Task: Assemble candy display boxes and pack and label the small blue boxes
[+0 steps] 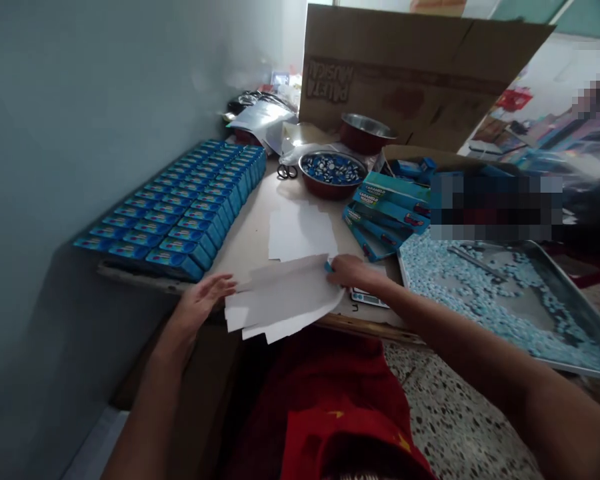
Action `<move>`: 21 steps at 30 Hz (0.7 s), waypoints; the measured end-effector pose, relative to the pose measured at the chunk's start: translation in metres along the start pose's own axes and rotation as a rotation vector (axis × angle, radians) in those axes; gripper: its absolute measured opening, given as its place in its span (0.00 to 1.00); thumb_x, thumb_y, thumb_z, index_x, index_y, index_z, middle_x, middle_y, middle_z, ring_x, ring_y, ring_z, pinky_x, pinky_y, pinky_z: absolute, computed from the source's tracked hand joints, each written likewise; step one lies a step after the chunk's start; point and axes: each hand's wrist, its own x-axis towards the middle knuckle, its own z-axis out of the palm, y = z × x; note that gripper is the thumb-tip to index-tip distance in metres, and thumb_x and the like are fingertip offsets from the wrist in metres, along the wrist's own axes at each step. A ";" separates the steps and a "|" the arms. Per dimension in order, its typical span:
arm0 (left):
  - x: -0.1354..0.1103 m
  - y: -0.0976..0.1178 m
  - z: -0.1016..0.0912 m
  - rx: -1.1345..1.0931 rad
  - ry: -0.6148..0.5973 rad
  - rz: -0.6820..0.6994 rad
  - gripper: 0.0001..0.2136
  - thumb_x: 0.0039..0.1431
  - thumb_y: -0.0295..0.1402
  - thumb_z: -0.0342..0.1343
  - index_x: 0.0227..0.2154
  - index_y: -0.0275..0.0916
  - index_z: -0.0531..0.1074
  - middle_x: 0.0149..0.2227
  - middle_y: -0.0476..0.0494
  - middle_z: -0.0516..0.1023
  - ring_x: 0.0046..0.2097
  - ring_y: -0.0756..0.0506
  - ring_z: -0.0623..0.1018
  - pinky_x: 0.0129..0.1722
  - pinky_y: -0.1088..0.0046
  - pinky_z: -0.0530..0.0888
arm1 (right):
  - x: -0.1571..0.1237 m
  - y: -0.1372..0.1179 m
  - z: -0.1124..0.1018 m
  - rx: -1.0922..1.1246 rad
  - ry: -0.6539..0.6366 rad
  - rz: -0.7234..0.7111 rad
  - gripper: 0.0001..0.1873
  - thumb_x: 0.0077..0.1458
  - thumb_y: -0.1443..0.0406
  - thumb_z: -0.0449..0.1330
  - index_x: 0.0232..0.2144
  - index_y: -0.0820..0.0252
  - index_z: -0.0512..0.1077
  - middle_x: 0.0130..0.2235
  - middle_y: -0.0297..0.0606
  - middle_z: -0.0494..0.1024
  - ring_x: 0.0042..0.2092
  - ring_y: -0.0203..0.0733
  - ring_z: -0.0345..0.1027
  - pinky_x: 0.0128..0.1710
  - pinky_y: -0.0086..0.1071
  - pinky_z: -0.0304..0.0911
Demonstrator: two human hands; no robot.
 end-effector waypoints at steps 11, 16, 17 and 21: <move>-0.080 -0.039 0.087 -0.312 0.275 -0.210 0.32 0.54 0.52 0.62 0.56 0.42 0.61 0.50 0.39 0.74 0.47 0.43 0.79 0.41 0.68 0.78 | -0.009 -0.063 -0.052 -0.042 0.436 -0.349 0.24 0.55 0.47 0.67 0.41 0.61 0.77 0.45 0.52 0.79 0.48 0.55 0.71 0.45 0.39 0.62; -0.047 -0.007 0.107 -0.226 0.292 -0.126 0.32 0.50 0.32 0.60 0.59 0.43 0.59 0.54 0.38 0.75 0.49 0.41 0.79 0.43 0.68 0.78 | 0.060 -0.106 -0.049 0.134 0.017 -0.506 0.13 0.49 0.74 0.66 0.39 0.61 0.79 0.39 0.40 0.81 0.42 0.43 0.73 0.42 0.32 0.64; -0.039 -0.003 0.102 -0.231 0.287 -0.118 0.30 0.50 0.31 0.57 0.59 0.43 0.61 0.52 0.40 0.76 0.47 0.42 0.80 0.41 0.68 0.77 | 0.064 -0.100 -0.048 0.254 -0.035 -0.441 0.14 0.48 0.76 0.63 0.39 0.62 0.79 0.35 0.38 0.81 0.39 0.42 0.73 0.40 0.31 0.64; -0.010 0.017 0.082 -0.320 0.221 -0.143 0.31 0.44 0.31 0.54 0.57 0.40 0.66 0.46 0.44 0.80 0.38 0.44 0.80 0.35 0.71 0.75 | 0.042 -0.052 -0.028 0.906 -0.140 -0.181 0.17 0.47 0.70 0.62 0.42 0.62 0.76 0.30 0.35 0.79 0.30 0.39 0.72 0.30 0.30 0.64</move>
